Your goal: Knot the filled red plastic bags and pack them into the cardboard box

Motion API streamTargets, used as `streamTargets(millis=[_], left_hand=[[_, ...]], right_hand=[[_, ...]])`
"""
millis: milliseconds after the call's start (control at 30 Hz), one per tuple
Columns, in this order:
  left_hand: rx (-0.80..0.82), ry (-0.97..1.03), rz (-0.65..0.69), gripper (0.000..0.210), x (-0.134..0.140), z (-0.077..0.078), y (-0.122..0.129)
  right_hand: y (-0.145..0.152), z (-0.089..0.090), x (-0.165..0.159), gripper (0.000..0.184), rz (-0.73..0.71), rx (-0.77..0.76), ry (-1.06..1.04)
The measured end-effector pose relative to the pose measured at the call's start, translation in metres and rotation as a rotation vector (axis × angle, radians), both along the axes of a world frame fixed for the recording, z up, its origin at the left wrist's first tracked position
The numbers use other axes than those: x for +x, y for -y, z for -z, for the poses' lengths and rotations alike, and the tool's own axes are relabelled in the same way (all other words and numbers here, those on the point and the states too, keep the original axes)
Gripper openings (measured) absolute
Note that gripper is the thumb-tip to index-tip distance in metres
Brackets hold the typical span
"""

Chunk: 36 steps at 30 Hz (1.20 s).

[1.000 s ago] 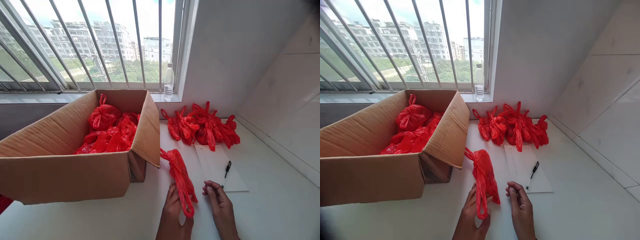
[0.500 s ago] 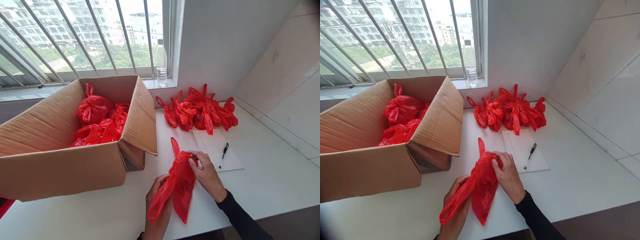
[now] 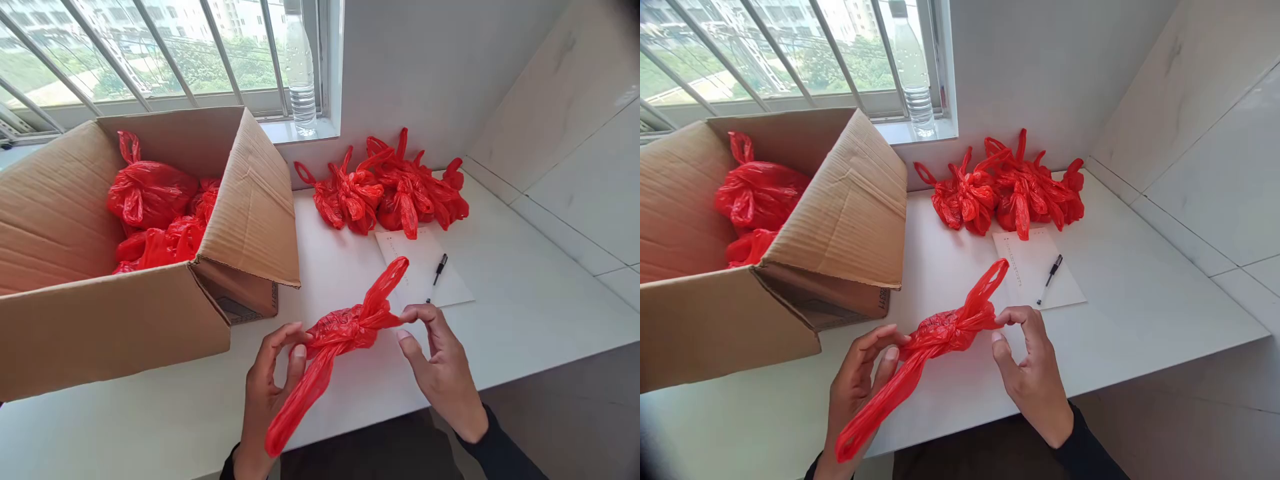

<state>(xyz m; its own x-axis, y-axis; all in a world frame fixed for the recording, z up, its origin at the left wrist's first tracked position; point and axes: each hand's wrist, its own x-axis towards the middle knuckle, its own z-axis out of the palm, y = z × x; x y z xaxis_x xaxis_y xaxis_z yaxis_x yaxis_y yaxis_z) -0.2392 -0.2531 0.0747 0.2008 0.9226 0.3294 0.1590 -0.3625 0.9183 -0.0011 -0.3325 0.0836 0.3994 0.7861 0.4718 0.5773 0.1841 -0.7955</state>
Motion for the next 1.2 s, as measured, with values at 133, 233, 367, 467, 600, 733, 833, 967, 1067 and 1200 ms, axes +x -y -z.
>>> streamTargets(millis=[133,233,367,467,600,733,833,967,1067,1200], left_hand=[[0.137,-0.258,0.192,0.036,0.005,-0.013,-0.001],[0.263,-0.367,0.27,0.04,0.013,-0.008,-0.001],[0.367,-0.392,0.272,0.02,0.023,0.007,0.0],[0.385,-0.392,0.26,0.007,0.024,0.009,0.0],[0.416,-0.384,0.179,0.011,0.006,-0.003,-0.002],[0.28,-0.395,-0.014,0.006,-0.02,-0.019,-0.002],[0.195,-0.383,0.002,0.018,-0.021,-0.028,0.004],[0.285,-0.399,0.129,0.041,-0.001,-0.029,0.008],[0.371,-0.425,0.145,0.035,0.013,-0.026,0.006],[0.4,-0.374,0.177,0.024,0.013,-0.026,0.004]], right_hand=[[-0.005,-0.009,-0.011,0.031,-0.093,0.064,0.281],[-0.013,-0.008,-0.01,0.042,-0.155,-0.069,0.377],[-0.017,0.0,-0.006,0.017,-0.195,-0.164,0.297],[-0.013,0.002,-0.003,0.011,-0.208,-0.199,0.232],[-0.005,0.001,0.009,0.013,-0.12,-0.208,0.187],[0.005,-0.001,0.024,0.011,0.055,-0.181,0.222],[0.011,-0.006,0.023,0.007,0.032,-0.118,0.261],[0.01,-0.013,0.008,0.006,-0.129,-0.016,0.288],[0.006,-0.014,-0.003,0.018,-0.182,0.0,0.286],[0.001,-0.015,-0.009,0.016,-0.224,0.0,0.349]])
